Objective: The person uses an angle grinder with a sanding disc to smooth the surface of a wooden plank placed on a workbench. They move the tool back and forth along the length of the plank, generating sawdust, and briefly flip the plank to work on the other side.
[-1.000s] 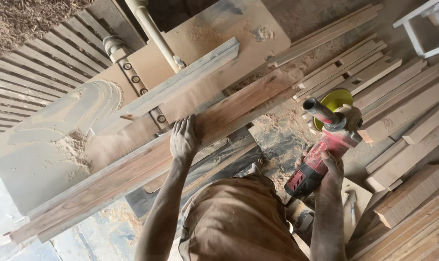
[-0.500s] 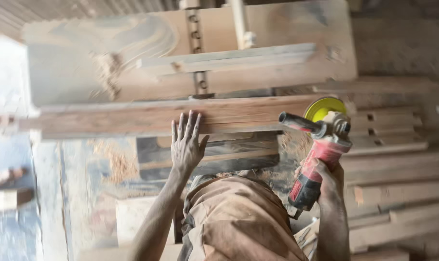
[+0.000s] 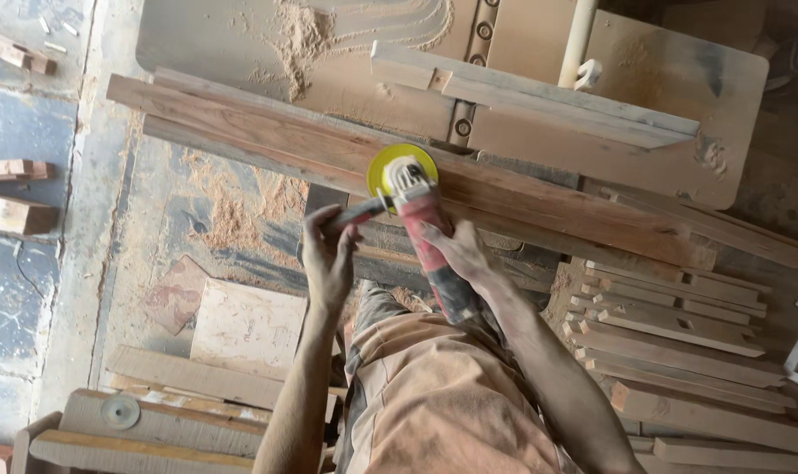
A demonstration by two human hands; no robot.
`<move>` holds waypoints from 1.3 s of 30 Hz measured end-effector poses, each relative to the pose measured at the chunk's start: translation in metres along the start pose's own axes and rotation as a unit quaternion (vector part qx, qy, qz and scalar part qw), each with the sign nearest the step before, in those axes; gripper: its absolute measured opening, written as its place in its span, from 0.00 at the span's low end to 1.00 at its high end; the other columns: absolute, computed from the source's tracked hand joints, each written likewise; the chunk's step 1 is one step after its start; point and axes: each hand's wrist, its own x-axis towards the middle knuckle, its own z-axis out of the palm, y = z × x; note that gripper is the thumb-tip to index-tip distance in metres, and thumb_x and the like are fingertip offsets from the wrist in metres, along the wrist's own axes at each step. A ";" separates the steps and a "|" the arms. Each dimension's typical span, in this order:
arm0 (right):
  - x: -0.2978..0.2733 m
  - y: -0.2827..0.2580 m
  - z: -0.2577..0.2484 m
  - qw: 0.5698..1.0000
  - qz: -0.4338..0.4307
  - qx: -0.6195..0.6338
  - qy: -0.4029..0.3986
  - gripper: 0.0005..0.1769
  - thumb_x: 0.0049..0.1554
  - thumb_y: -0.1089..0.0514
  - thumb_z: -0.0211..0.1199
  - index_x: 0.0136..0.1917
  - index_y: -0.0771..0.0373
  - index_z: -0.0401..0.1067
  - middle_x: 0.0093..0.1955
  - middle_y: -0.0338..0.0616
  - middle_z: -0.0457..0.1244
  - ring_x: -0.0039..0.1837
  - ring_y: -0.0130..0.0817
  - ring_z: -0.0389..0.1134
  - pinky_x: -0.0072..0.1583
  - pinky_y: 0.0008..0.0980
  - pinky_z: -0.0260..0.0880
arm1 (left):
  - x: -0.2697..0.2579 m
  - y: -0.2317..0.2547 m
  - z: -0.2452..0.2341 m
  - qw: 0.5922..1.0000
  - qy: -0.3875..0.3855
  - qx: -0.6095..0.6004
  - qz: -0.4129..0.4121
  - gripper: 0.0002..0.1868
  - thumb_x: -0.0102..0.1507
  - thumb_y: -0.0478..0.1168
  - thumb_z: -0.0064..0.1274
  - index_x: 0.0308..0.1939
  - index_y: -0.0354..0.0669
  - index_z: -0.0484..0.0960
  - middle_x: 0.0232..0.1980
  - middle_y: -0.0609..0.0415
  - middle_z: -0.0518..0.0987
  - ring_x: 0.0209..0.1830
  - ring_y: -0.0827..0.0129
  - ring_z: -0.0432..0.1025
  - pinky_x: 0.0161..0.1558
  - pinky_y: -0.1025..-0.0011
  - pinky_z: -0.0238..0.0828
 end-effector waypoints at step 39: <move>0.055 -0.103 0.077 0.996 0.060 -0.058 -0.020 0.41 0.52 0.31 0.65 0.60 0.69 0.66 0.41 0.49 0.68 0.35 0.37 0.74 0.38 0.37 0.78 | 0.077 -0.008 -0.054 0.978 0.135 0.129 -0.097 0.19 0.61 0.47 0.67 0.47 0.39 0.79 0.49 0.48 0.76 0.43 0.63 0.77 0.44 0.67 0.82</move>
